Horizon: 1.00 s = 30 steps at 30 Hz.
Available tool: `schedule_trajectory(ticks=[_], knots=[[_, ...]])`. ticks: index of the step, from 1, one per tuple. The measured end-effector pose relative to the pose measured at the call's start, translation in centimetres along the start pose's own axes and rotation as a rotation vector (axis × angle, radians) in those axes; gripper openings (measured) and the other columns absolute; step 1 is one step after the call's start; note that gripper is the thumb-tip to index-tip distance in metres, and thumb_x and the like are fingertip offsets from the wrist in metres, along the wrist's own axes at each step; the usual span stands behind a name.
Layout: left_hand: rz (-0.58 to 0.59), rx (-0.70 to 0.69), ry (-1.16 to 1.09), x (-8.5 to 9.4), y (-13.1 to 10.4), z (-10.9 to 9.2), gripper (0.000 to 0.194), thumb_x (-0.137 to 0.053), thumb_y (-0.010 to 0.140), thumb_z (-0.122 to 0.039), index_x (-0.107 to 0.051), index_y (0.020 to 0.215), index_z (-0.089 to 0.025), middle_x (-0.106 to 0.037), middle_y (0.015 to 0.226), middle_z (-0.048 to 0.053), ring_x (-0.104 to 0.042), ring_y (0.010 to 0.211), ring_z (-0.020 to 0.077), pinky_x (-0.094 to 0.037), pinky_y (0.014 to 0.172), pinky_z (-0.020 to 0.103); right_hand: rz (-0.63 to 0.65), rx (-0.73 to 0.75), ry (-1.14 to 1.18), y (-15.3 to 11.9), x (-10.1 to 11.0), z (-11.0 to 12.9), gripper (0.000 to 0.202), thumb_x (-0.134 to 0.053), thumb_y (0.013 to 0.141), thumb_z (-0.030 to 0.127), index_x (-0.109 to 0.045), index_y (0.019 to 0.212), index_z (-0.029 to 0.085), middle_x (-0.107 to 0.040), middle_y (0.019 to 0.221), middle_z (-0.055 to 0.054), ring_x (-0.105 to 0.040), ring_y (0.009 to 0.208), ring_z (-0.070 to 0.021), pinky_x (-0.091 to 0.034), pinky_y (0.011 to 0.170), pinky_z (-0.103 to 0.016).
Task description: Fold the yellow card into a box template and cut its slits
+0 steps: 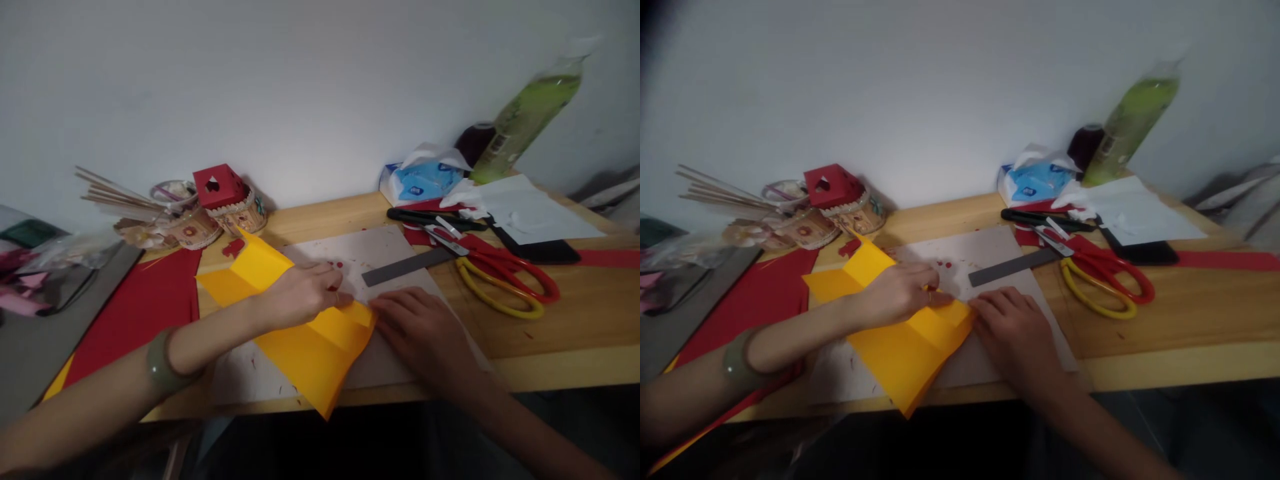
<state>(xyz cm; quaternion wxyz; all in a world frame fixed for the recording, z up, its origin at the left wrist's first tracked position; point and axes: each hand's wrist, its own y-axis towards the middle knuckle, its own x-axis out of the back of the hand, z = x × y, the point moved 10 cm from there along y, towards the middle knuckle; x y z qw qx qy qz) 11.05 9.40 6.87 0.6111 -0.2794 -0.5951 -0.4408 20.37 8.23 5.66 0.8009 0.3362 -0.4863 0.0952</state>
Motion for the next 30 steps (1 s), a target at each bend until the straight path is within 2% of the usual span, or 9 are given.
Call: schedule_trajectory(ticks=[3,6,10,14,17,21,24,26,30], knots=[[0.019,-0.053,0.066,-0.3,-0.9,-1.2,0.02,-0.046,0.094,-0.022,-0.063,0.104,-0.019,-0.06,0.082,0.003,-0.056,0.076,0.0178,-0.043,0.058,0.027,0.029,0.143,-0.044,-0.2,-0.1,1.2,0.016,-0.053,0.086,0.014,-0.067,0.094,0.017,-0.069,0.096,-0.01,-0.059,0.088,-0.0267,-0.049,0.075,-0.041],[0.06,-0.089,0.134,-0.6,-1.4,-2.1,0.025,-0.046,0.093,-0.019,-0.058,0.115,-0.015,-0.061,0.089,0.006,-0.058,0.082,0.0189,-0.045,0.056,0.026,0.11,0.242,-0.117,-0.4,-0.4,1.6,0.021,-0.052,0.085,0.014,-0.067,0.1,0.017,-0.066,0.107,-0.012,-0.058,0.094,-0.0292,-0.05,0.076,-0.044],[0.097,-0.041,0.156,-1.0,-1.8,-2.4,0.03,-0.044,0.094,-0.02,-0.053,0.122,-0.014,-0.06,0.096,0.009,-0.058,0.09,0.0205,-0.046,0.056,0.025,0.194,0.286,-0.168,-0.8,-0.6,1.2,0.033,-0.049,0.083,0.013,-0.064,0.112,0.02,-0.063,0.111,-0.013,-0.056,0.102,-0.0305,-0.049,0.079,-0.047],[0.125,-0.013,0.138,-1.4,-1.9,-2.6,0.033,-0.044,0.094,-0.022,-0.051,0.126,-0.015,-0.06,0.1,0.009,-0.057,0.091,0.021,-0.047,0.056,0.026,0.196,0.271,-0.118,-1.6,-0.3,0.2,0.039,-0.043,0.084,0.011,-0.063,0.115,0.025,-0.063,0.111,-0.011,-0.056,0.103,-0.0296,-0.05,0.079,-0.048],[0.114,-0.01,0.129,-1.4,-1.8,-2.7,0.033,-0.044,0.094,-0.021,-0.052,0.125,-0.016,-0.062,0.1,0.009,-0.057,0.089,0.0215,-0.045,0.052,0.026,0.131,0.259,-0.036,-2.1,1.2,-0.8,0.035,-0.043,0.085,0.012,-0.066,0.107,0.025,-0.063,0.111,-0.011,-0.058,0.102,-0.0275,-0.051,0.079,-0.047],[0.065,-0.053,0.127,-1.2,-1.8,-3.2,0.031,-0.039,0.096,-0.018,-0.054,0.122,-0.012,-0.062,0.112,0.01,-0.057,0.089,0.0194,-0.044,0.052,0.025,0.066,0.156,0.076,-0.5,2.9,-3.0,0.029,-0.041,0.088,0.015,-0.063,0.104,0.024,-0.063,0.111,-0.01,-0.061,0.1,-0.0222,-0.052,0.079,-0.04],[0.062,-0.103,0.131,-1.5,-2.0,-3.2,0.033,-0.038,0.096,-0.017,-0.053,0.124,-0.011,-0.057,0.127,0.011,-0.057,0.099,0.0196,-0.049,0.062,0.026,0.136,0.11,0.087,2.2,1.5,-4.3,0.033,-0.037,0.09,0.018,-0.057,0.117,0.019,-0.061,0.111,-0.013,-0.056,0.104,-0.0239,-0.048,0.087,-0.046],[0.054,-0.133,0.106,-1.7,-2.3,-2.9,0.034,-0.039,0.096,-0.017,-0.051,0.127,-0.013,-0.055,0.131,0.009,-0.056,0.106,0.0192,-0.051,0.072,0.028,0.199,0.126,0.086,3.9,-0.1,-4.7,0.031,-0.044,0.088,0.02,-0.061,0.114,0.017,-0.062,0.107,-0.013,-0.056,0.103,-0.0262,-0.047,0.087,-0.048],[0.026,-0.208,0.057,-1.7,-3.1,-1.7,0.036,-0.037,0.096,-0.016,-0.05,0.13,-0.018,-0.054,0.134,0.002,-0.055,0.112,0.0165,-0.049,0.089,0.03,0.292,0.162,0.109,5.5,-2.3,-5.3,0.024,-0.052,0.083,0.019,-0.067,0.101,0.021,-0.065,0.093,-0.008,-0.06,0.088,-0.022,-0.05,0.079,-0.039]])
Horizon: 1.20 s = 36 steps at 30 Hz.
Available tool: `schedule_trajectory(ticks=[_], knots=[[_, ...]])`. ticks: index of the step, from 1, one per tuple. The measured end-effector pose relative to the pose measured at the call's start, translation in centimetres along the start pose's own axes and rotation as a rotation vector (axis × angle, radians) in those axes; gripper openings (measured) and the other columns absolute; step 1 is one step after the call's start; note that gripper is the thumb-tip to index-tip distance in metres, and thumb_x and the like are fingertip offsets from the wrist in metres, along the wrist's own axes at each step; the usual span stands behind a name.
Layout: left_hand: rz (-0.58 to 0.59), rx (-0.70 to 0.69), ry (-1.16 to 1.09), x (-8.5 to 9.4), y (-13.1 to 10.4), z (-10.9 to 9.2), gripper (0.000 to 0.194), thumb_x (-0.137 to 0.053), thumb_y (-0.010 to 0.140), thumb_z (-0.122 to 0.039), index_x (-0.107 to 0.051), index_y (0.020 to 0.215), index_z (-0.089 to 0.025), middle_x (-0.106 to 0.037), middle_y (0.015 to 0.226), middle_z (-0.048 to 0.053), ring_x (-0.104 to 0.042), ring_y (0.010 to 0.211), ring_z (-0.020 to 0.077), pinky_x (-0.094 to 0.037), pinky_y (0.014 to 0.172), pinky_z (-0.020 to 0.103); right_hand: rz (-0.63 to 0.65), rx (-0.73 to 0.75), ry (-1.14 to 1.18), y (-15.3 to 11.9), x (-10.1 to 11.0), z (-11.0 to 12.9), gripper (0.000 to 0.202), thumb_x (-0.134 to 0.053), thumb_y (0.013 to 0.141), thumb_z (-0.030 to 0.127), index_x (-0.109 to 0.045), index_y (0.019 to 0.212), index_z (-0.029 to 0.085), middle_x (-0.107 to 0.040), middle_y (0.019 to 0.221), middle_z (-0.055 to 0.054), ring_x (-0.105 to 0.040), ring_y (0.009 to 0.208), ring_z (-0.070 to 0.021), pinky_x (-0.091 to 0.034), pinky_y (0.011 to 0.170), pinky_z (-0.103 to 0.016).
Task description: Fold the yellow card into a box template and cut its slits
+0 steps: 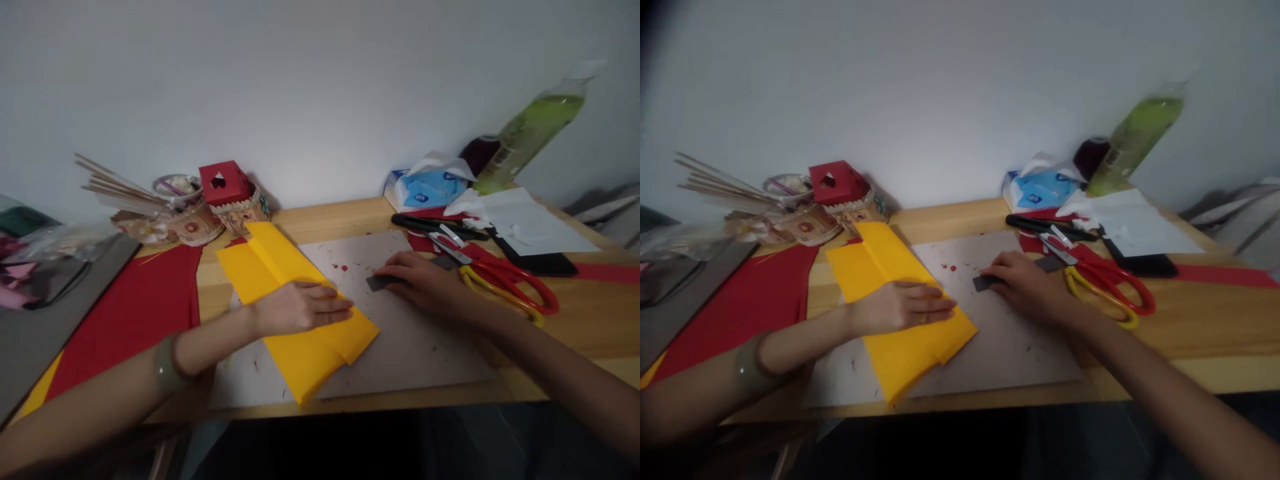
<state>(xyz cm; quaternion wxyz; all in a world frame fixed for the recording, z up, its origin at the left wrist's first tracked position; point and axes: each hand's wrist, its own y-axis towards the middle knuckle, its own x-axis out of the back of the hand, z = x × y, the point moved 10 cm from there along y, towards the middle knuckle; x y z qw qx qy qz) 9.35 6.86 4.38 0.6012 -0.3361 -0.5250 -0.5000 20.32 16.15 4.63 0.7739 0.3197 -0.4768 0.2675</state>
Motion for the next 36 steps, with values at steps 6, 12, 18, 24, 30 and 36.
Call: schedule_trajectory(ticks=[6,12,18,24,30,36], knots=[[0.074,-0.055,-0.079,-0.9,-0.4,1.2,0.037,-0.032,0.098,-0.018,-0.05,0.129,-0.028,-0.051,0.137,-0.004,-0.051,0.12,0.0146,-0.045,0.097,0.03,0.047,-0.004,0.032,-0.1,0.4,0.6,0.012,-0.052,0.08,0.016,-0.063,0.083,0.019,-0.063,0.084,-0.006,-0.06,0.077,-0.0198,-0.049,0.067,-0.034],[0.128,-0.02,-0.148,-1.3,-0.3,1.4,0.039,-0.033,0.098,-0.017,-0.049,0.131,-0.031,-0.05,0.137,-0.004,-0.049,0.123,0.0145,-0.044,0.1,0.031,0.124,0.118,0.103,-0.6,-0.5,5.3,0.026,-0.038,0.087,0.008,-0.06,0.091,0.022,-0.067,0.084,-0.002,-0.063,0.077,-0.0156,-0.049,0.066,-0.027],[0.027,-0.065,-0.047,-0.4,-0.4,1.1,0.037,-0.034,0.097,-0.015,-0.052,0.128,-0.026,-0.053,0.135,-0.003,-0.054,0.117,0.0152,-0.048,0.092,0.029,0.042,0.295,0.058,-1.8,-0.8,7.9,0.034,-0.032,0.092,0.008,-0.064,0.097,0.018,-0.067,0.086,-0.007,-0.064,0.079,-0.0176,-0.052,0.065,-0.029],[0.02,-0.076,0.015,-0.3,-0.3,1.0,0.037,-0.031,0.099,-0.017,-0.052,0.128,-0.026,-0.052,0.135,-0.005,-0.054,0.115,0.0132,-0.046,0.091,0.026,0.102,0.36,-0.045,-3.2,0.1,9.3,0.043,-0.023,0.095,0.008,-0.065,0.097,0.012,-0.069,0.087,-0.012,-0.065,0.082,-0.0185,-0.055,0.068,-0.029],[0.016,-0.074,0.029,-0.1,-0.3,1.0,0.036,-0.033,0.098,-0.017,-0.052,0.128,-0.025,-0.052,0.135,-0.007,-0.054,0.115,0.0138,-0.044,0.092,0.025,0.115,0.394,-0.085,-4.4,0.5,9.4,0.048,-0.019,0.097,0.012,-0.067,0.101,0.016,-0.071,0.09,-0.011,-0.067,0.084,-0.0181,-0.056,0.067,-0.027],[0.026,-0.062,-0.002,-0.4,-0.4,1.0,0.036,-0.035,0.098,-0.017,-0.052,0.128,-0.025,-0.052,0.135,-0.004,-0.054,0.116,0.0147,-0.046,0.092,0.027,0.044,0.296,0.049,-5.6,1.0,5.9,0.035,-0.035,0.095,0.017,-0.062,0.114,0.029,-0.069,0.104,-0.004,-0.065,0.096,-0.0161,-0.054,0.077,-0.03]])
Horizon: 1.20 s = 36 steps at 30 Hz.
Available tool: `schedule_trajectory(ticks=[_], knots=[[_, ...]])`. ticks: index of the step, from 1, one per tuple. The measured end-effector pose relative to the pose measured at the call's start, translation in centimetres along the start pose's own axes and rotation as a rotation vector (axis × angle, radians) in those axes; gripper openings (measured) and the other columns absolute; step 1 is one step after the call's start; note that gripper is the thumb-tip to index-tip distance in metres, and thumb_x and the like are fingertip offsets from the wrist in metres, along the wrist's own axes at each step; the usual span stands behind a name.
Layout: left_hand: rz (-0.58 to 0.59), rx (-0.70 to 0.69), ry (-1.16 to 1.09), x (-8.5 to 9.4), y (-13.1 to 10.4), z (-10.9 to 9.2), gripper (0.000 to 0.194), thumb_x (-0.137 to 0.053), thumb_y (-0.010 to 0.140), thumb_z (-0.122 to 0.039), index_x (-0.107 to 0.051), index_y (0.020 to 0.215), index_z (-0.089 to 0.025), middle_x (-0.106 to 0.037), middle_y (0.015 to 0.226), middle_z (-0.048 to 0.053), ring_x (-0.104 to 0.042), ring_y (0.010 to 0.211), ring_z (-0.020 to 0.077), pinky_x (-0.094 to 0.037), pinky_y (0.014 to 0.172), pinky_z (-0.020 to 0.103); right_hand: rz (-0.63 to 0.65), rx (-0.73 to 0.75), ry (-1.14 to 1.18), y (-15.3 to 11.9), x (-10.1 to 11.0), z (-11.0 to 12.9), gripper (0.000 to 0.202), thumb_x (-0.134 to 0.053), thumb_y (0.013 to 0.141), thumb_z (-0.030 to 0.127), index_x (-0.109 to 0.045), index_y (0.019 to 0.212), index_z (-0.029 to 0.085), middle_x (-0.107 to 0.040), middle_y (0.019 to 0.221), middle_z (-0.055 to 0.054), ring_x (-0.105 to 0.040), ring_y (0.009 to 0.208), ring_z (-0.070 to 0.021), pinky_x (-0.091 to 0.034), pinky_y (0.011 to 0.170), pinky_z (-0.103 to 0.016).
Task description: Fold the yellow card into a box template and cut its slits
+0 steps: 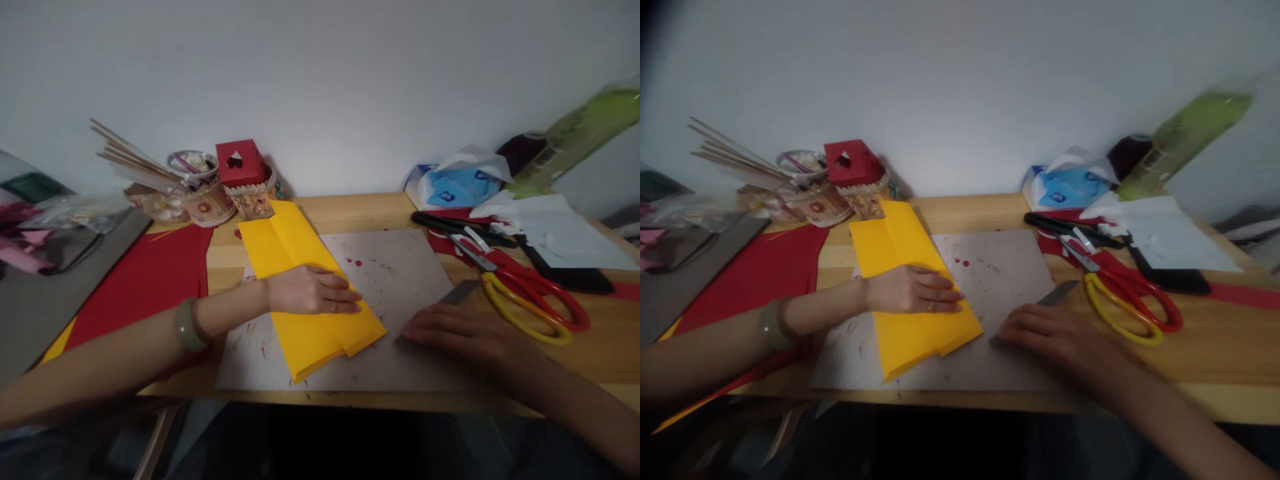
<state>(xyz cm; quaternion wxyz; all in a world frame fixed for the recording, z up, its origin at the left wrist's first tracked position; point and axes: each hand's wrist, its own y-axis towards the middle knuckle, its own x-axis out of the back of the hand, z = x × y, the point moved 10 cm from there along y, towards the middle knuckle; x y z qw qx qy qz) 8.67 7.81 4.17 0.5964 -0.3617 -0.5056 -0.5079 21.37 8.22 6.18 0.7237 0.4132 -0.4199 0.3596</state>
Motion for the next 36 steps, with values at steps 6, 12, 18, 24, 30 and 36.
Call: schedule_trajectory(ticks=[6,12,18,24,30,36], knots=[[-0.017,0.052,-0.141,0.9,0.5,0.8,0.033,-0.037,0.096,-0.014,-0.056,0.124,-0.018,-0.059,0.129,0.001,-0.056,0.115,0.0152,-0.046,0.093,0.026,-0.287,-0.265,-0.189,1.5,2.1,-4.9,0.028,-0.044,0.091,0.021,-0.065,0.11,0.023,-0.069,0.106,-0.008,-0.065,0.096,-0.024,-0.053,0.08,-0.041],[0.139,0.348,-0.215,0.6,2.7,3.8,0.036,-0.049,0.092,-0.039,-0.057,0.122,-0.021,-0.073,0.091,0.003,-0.069,0.082,0.0191,-0.046,0.056,0.024,-0.395,-0.397,-0.152,2.2,2.3,-3.0,0.027,-0.041,0.093,0.026,-0.055,0.116,0.02,-0.069,0.102,-0.008,-0.067,0.087,-0.0208,-0.056,0.074,-0.037],[0.087,0.565,-0.224,0.3,4.4,6.0,0.045,-0.05,0.091,-0.039,-0.043,0.13,-0.018,-0.072,0.085,0.003,-0.069,0.077,0.0217,-0.045,0.055,0.026,-0.499,-0.582,0.062,0.4,2.3,-2.5,0.017,-0.047,0.088,0.031,-0.055,0.101,0.022,-0.07,0.091,-0.006,-0.068,0.074,-0.0198,-0.056,0.062,-0.033],[-0.289,0.476,-0.095,3.7,4.2,4.1,0.025,-0.041,0.094,-0.018,-0.05,0.117,-0.012,-0.057,0.124,0.014,-0.051,0.118,0.0226,-0.042,0.095,0.04,-0.517,-0.782,0.111,-0.3,1.7,-6.0,0.018,-0.054,0.078,0.033,-0.056,0.092,0.022,-0.07,0.079,-0.005,-0.068,0.065,-0.0224,-0.054,0.059,-0.036],[-0.193,0.379,-0.273,1.7,2.9,-3.1,0.024,-0.041,0.094,-0.03,-0.062,0.092,-0.019,-0.069,0.099,0.002,-0.058,0.104,0.0196,-0.043,0.091,0.036,-0.516,-0.809,0.113,0.6,1.8,-8.0,0.01,-0.052,0.076,0.03,-0.055,0.081,0.022,-0.069,0.075,-0.005,-0.066,0.069,-0.0231,-0.051,0.063,-0.037],[-0.087,0.358,-0.141,1.3,2.7,-7.2,0.033,-0.038,0.095,-0.029,-0.051,0.125,-0.023,-0.052,0.135,-0.001,-0.053,0.114,0.0227,-0.048,0.081,0.037,-0.443,-0.806,0.133,1.8,1.6,-8.1,0.007,-0.051,0.076,0.023,-0.058,0.074,0.022,-0.068,0.07,-0.002,-0.065,0.066,-0.021,-0.05,0.062,-0.036]])
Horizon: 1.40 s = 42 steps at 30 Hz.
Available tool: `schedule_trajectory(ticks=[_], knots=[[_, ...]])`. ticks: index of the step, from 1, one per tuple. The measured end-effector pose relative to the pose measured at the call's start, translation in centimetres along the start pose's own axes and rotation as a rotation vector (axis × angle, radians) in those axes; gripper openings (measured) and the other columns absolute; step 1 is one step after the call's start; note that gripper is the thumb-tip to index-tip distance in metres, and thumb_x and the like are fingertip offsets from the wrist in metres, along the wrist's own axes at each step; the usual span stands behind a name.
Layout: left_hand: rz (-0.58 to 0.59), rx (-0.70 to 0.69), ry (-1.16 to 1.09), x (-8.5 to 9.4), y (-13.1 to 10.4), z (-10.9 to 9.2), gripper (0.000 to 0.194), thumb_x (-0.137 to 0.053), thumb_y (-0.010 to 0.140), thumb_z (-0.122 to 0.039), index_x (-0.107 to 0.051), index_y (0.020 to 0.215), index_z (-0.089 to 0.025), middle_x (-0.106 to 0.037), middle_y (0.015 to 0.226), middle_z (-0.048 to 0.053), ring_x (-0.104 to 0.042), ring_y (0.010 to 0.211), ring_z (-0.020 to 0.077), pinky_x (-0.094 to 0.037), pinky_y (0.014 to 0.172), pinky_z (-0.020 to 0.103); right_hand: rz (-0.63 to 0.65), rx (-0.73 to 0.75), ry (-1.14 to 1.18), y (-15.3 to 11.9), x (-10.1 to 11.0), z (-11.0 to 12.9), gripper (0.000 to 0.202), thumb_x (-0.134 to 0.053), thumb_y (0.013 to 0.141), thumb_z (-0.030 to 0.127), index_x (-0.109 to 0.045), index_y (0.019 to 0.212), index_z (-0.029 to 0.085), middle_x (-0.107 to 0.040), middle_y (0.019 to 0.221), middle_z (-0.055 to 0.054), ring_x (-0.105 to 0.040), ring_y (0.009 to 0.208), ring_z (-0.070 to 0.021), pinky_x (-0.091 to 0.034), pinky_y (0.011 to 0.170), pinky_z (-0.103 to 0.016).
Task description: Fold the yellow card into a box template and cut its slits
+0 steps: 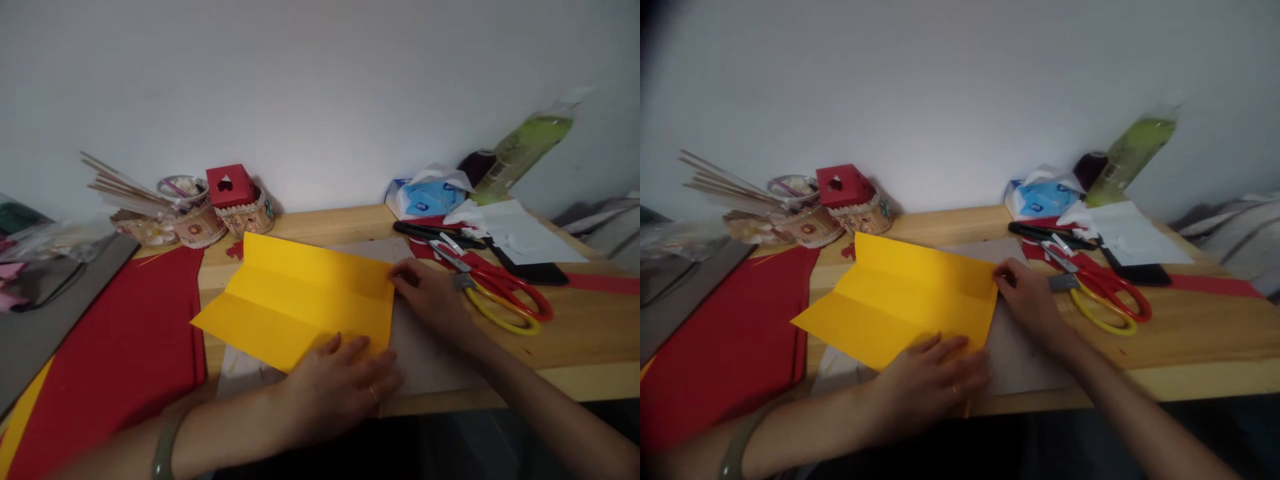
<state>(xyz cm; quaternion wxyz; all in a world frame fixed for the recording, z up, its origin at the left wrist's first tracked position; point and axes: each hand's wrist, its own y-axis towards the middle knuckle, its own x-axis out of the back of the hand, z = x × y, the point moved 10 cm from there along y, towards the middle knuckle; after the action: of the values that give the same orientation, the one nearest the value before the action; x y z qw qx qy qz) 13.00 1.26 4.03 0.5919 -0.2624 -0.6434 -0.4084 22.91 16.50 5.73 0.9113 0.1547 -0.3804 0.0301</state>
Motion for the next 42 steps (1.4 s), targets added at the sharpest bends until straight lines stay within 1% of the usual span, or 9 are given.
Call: schedule_trajectory(ticks=[2,7,13,19,23,26,30,37,42], knots=[[0.008,-0.034,0.039,0.2,0.1,-0.8,0.034,-0.035,0.096,-0.025,-0.052,0.124,-0.023,-0.05,0.137,-0.002,-0.052,0.115,0.0237,-0.049,0.079,0.038,0.015,-0.006,0.007,0.1,-0.1,0.0,0.007,-0.052,0.076,0.022,-0.059,0.075,0.022,-0.07,0.073,-0.003,-0.066,0.068,-0.0209,-0.051,0.063,-0.035],[-0.069,-0.024,-0.001,1.2,0.4,-2.0,0.038,-0.034,0.096,-0.023,-0.048,0.128,-0.011,-0.052,0.135,0.01,-0.051,0.119,0.0193,-0.045,0.093,0.029,0.031,-0.024,0.02,0.2,-0.5,-0.5,0.01,-0.055,0.076,0.023,-0.06,0.085,0.022,-0.071,0.081,-0.004,-0.067,0.072,-0.0208,-0.053,0.066,-0.036],[-0.16,0.023,-0.009,2.0,1.0,-3.1,0.029,-0.036,0.094,-0.022,-0.058,0.112,-0.015,-0.062,0.121,0.008,-0.06,0.109,0.0235,-0.053,0.069,0.026,0.042,-0.05,0.021,0.2,-0.8,-1.1,0.012,-0.056,0.075,0.026,-0.062,0.085,0.021,-0.071,0.077,-0.003,-0.066,0.067,-0.0205,-0.052,0.065,-0.037],[-0.147,-0.072,0.217,1.2,1.9,-5.6,0.032,-0.038,0.092,-0.021,-0.064,0.11,-0.015,-0.065,0.115,0.01,-0.066,0.097,0.0253,-0.052,0.08,0.033,0.048,-0.056,0.048,0.1,-0.9,-1.1,0.01,-0.056,0.075,0.027,-0.063,0.081,0.022,-0.07,0.076,-0.003,-0.065,0.067,-0.0209,-0.052,0.065,-0.037],[-0.155,-0.064,0.343,0.8,2.1,-6.4,0.034,-0.037,0.092,-0.021,-0.065,0.111,-0.017,-0.066,0.115,0.01,-0.067,0.094,0.0259,-0.054,0.071,0.032,0.034,-0.057,0.082,0.1,-1.0,-1.5,0.011,-0.057,0.075,0.026,-0.062,0.083,0.022,-0.07,0.077,-0.003,-0.066,0.068,-0.0207,-0.052,0.068,-0.038],[-0.188,-0.038,0.33,1.0,2.0,-6.3,0.033,-0.04,0.092,-0.023,-0.065,0.113,-0.015,-0.065,0.116,0.01,-0.066,0.097,0.0283,-0.055,0.067,0.031,0.012,-0.055,0.131,0.0,-1.1,-1.8,0.017,-0.059,0.075,0.027,-0.06,0.091,0.021,-0.071,0.084,-0.005,-0.066,0.069,-0.0206,-0.054,0.067,-0.039],[-0.217,-0.005,0.212,1.5,1.4,-5.7,0.034,-0.04,0.092,-0.025,-0.062,0.115,-0.013,-0.063,0.119,0.01,-0.061,0.107,0.0274,-0.054,0.076,0.031,-0.014,-0.051,0.205,-0.2,-1.1,-2.1,0.032,-0.057,0.078,0.031,-0.053,0.108,0.021,-0.069,0.086,-0.005,-0.066,0.071,-0.0206,-0.055,0.062,-0.036],[-0.396,-0.082,0.164,3.3,-0.8,-5.6,0.025,-0.048,0.091,-0.031,-0.063,0.11,-0.027,-0.063,0.121,0.0,-0.056,0.112,0.0173,-0.051,0.081,0.027,-0.027,-0.044,0.238,-0.4,-0.6,-1.8,0.038,-0.057,0.08,0.034,-0.051,0.115,0.022,-0.068,0.088,-0.006,-0.067,0.075,-0.0214,-0.056,0.065,-0.035],[-0.242,-0.046,0.212,3.9,-3.4,-3.0,0.033,-0.045,0.093,-0.029,-0.055,0.124,-0.025,-0.049,0.138,0.001,-0.047,0.123,0.0189,-0.049,0.089,0.029,-0.078,-0.061,0.152,0.0,1.0,-2.3,0.034,-0.058,0.08,0.034,-0.055,0.113,0.024,-0.069,0.082,-0.008,-0.068,0.075,-0.0255,-0.055,0.065,-0.038]])
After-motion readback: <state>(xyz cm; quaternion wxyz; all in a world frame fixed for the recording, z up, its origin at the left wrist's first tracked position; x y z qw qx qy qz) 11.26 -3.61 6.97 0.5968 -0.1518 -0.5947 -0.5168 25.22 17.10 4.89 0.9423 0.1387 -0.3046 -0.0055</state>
